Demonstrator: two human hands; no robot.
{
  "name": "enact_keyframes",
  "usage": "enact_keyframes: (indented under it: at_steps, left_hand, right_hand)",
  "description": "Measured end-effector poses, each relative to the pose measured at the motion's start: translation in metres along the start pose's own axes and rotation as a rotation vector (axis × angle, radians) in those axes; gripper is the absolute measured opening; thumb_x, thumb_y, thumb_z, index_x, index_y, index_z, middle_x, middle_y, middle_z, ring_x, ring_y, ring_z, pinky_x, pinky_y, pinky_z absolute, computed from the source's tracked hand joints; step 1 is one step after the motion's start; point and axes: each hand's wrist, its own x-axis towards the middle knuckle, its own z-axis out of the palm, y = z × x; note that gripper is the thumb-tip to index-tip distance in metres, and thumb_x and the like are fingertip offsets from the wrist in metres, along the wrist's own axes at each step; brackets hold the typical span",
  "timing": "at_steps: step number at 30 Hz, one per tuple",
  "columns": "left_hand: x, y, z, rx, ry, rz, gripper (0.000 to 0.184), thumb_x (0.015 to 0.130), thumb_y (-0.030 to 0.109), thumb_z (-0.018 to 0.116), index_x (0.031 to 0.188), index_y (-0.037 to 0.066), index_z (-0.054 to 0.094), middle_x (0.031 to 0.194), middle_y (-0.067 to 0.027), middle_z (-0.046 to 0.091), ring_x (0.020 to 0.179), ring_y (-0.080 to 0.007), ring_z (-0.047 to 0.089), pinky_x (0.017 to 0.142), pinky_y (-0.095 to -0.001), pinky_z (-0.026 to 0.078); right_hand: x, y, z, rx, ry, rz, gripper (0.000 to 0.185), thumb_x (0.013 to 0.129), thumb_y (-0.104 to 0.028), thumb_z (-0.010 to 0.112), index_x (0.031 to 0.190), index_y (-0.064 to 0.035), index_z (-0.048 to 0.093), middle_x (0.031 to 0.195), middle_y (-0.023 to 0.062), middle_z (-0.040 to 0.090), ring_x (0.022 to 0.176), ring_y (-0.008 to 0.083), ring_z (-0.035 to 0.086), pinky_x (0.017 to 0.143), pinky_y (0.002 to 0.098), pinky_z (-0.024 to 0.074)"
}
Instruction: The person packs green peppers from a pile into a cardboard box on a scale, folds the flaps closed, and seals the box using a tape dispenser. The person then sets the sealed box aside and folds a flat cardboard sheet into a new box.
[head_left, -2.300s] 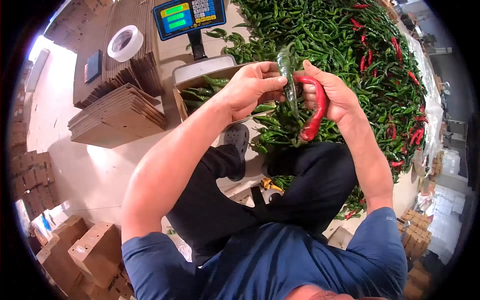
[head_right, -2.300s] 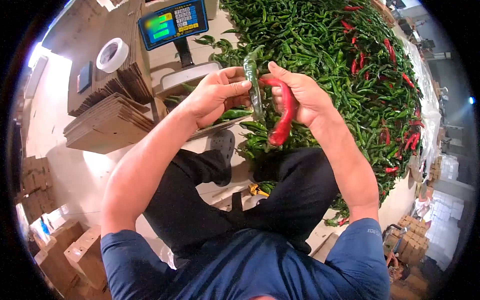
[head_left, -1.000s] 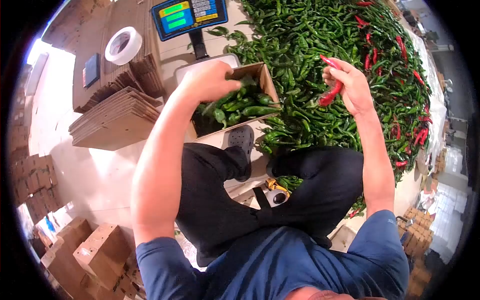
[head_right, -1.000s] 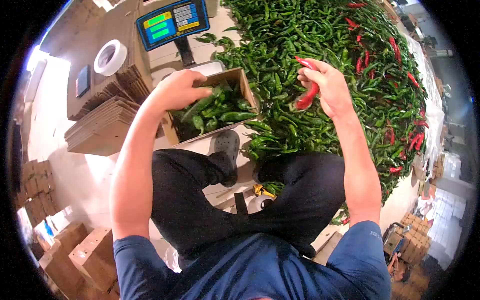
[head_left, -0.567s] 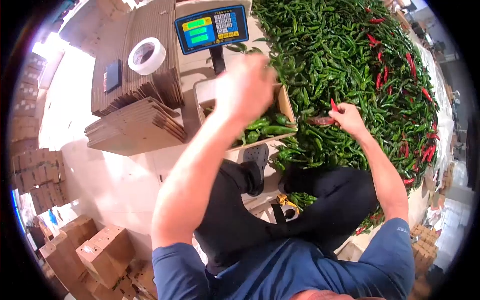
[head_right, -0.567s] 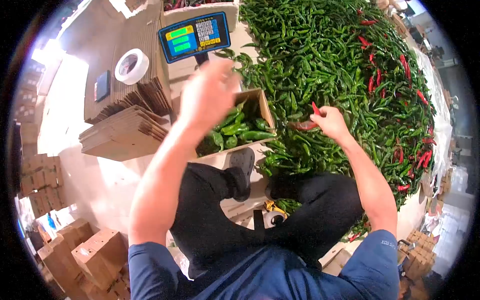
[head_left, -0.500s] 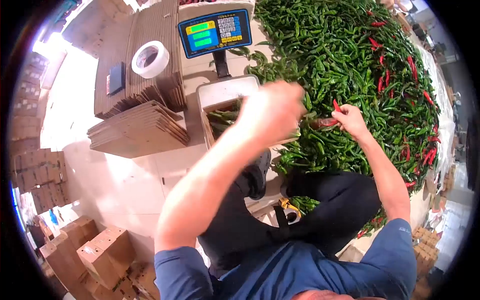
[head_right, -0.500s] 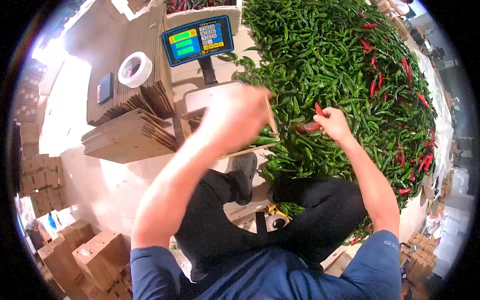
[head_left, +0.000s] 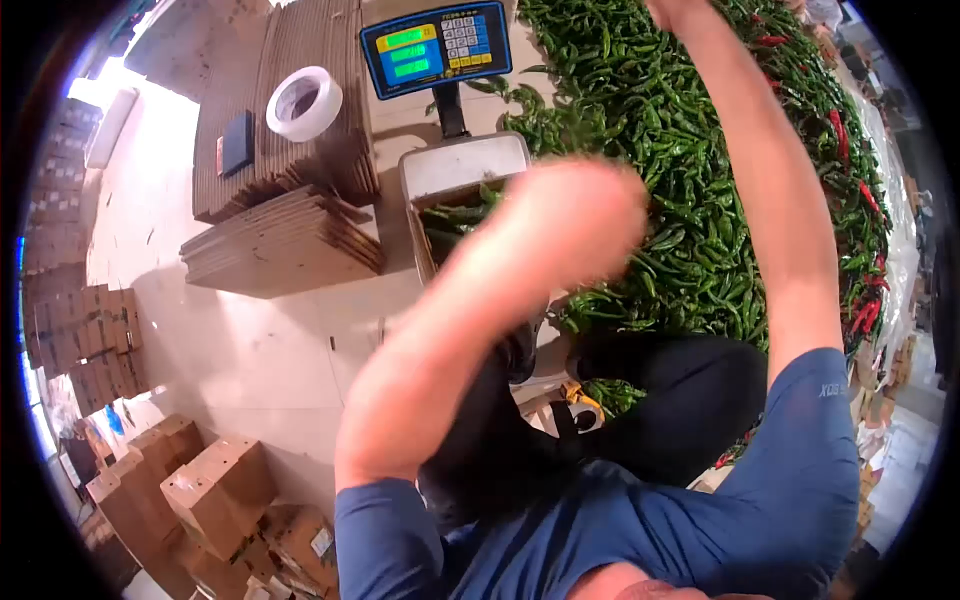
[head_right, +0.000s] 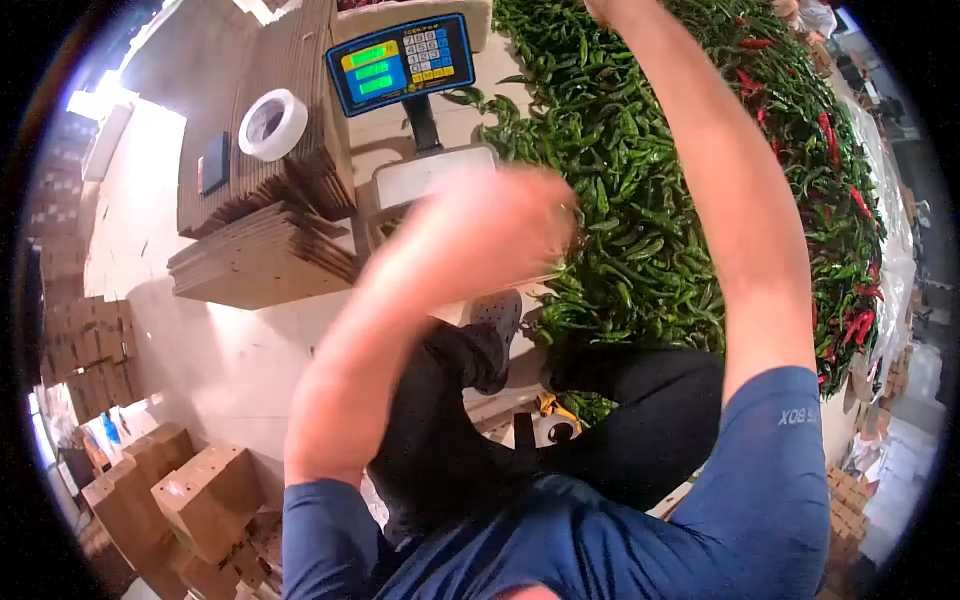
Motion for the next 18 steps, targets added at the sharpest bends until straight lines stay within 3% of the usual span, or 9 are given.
enact_keyframes:
  at_steps: [1, 3, 5, 6, 8, 10, 11, 13, 18]
  left_hand:
    - [-0.025, -0.021, -0.013, -0.461, 0.319, -0.406, 0.020, 0.093, 0.015, 0.061, 0.102, 0.002, 0.073, 0.099, -0.0130, 0.075, 0.086, -0.0245, 0.073, 0.073, -0.0381, 0.058]
    - [-0.069, -0.073, -0.010, -0.660, 0.830, -0.628, 0.032, 0.098, 0.024, 0.063, 0.117, -0.001, 0.069, 0.095, -0.0125, 0.076, 0.078, -0.0140, 0.070, 0.072, -0.0288, 0.055]
    - [-0.109, -0.097, 0.014, -0.388, 0.692, -0.910, 0.048, 0.094, 0.039, 0.068, 0.121, 0.000, 0.066, 0.100, -0.0211, 0.075, 0.093, -0.0317, 0.074, 0.081, -0.0412, 0.056]
    - [-0.121, -0.110, 0.049, -0.322, 0.567, -0.977, 0.065, 0.090, 0.048, 0.070, 0.132, -0.001, 0.059, 0.109, -0.0256, 0.072, 0.104, -0.0382, 0.071, 0.089, -0.0465, 0.055]
    - [-0.128, -0.113, 0.110, -0.247, 0.308, -0.992, 0.077, 0.089, 0.060, 0.066, 0.134, -0.002, 0.055, 0.114, -0.0287, 0.070, 0.109, -0.0415, 0.068, 0.095, -0.0495, 0.052]
    - [-0.114, -0.110, 0.150, -0.277, 0.114, -1.042, 0.059, 0.092, 0.054, 0.064, 0.112, -0.002, 0.061, 0.103, -0.0261, 0.072, 0.104, -0.0422, 0.069, 0.093, -0.0488, 0.054]
    - [-0.109, -0.114, 0.173, -0.309, 0.108, -1.020, 0.045, 0.093, 0.041, 0.064, 0.107, -0.002, 0.062, 0.100, -0.0257, 0.072, 0.100, -0.0438, 0.069, 0.091, -0.0491, 0.054]
    - [-0.107, -0.119, 0.177, -0.362, 0.185, -1.041, 0.038, 0.090, 0.028, 0.064, 0.112, -0.003, 0.063, 0.107, -0.0296, 0.069, 0.106, -0.0470, 0.064, 0.094, -0.0510, 0.052]
    - [-0.128, -0.093, 0.095, -0.396, 0.376, -0.968, 0.028, 0.092, 0.022, 0.059, 0.102, -0.003, 0.062, 0.098, -0.0272, 0.070, 0.098, -0.0439, 0.068, 0.089, -0.0498, 0.053]
  right_hand:
    - [-0.054, -0.004, 0.009, -0.203, -0.083, -0.005, 0.040, 0.096, -0.038, 0.068, 0.106, 0.0003, 0.067, 0.081, 0.0056, 0.066, 0.068, 0.0134, 0.060, 0.062, 0.0291, 0.0510]
    - [-0.120, 0.056, 0.023, -0.420, -0.222, 0.136, 0.064, 0.094, -0.049, 0.068, 0.128, 0.0047, 0.062, 0.092, 0.0108, 0.072, 0.084, 0.0186, 0.067, 0.075, 0.0346, 0.0558]
    - [-0.190, 0.075, 0.044, -0.627, -0.362, 0.325, 0.071, 0.092, -0.051, 0.068, 0.132, 0.0080, 0.058, 0.103, 0.0194, 0.073, 0.094, 0.0266, 0.071, 0.083, 0.0413, 0.0564]
    - [-0.218, 0.087, 0.054, -0.616, -0.410, 0.374, 0.063, 0.093, -0.049, 0.066, 0.119, 0.0086, 0.061, 0.105, 0.0250, 0.071, 0.097, 0.0345, 0.070, 0.084, 0.0453, 0.0552]
    - [-0.258, 0.115, 0.079, -0.556, -0.499, 0.442, 0.053, 0.096, -0.042, 0.061, 0.104, 0.0098, 0.062, 0.101, 0.0314, 0.069, 0.097, 0.0447, 0.069, 0.086, 0.0502, 0.0538]
    - [-0.279, 0.129, 0.102, -0.553, -0.455, 0.454, 0.044, 0.098, -0.035, 0.056, 0.099, 0.0096, 0.061, 0.093, 0.0316, 0.069, 0.091, 0.0478, 0.068, 0.085, 0.0521, 0.0532]
    - [-0.282, 0.129, 0.108, -0.598, -0.371, 0.443, 0.040, 0.098, -0.031, 0.054, 0.097, 0.0088, 0.060, 0.089, 0.0310, 0.069, 0.088, 0.0484, 0.068, 0.084, 0.0530, 0.0530]
    - [-0.277, 0.119, 0.097, -0.558, -0.363, 0.401, 0.035, 0.096, -0.026, 0.053, 0.093, 0.0081, 0.060, 0.087, 0.0304, 0.069, 0.083, 0.0477, 0.068, 0.079, 0.0536, 0.0539]
    - [-0.243, 0.052, 0.056, -0.399, -0.399, 0.454, 0.032, 0.093, -0.021, 0.049, 0.090, 0.0082, 0.062, 0.081, 0.0251, 0.070, 0.076, 0.0377, 0.072, 0.074, 0.0486, 0.0564]
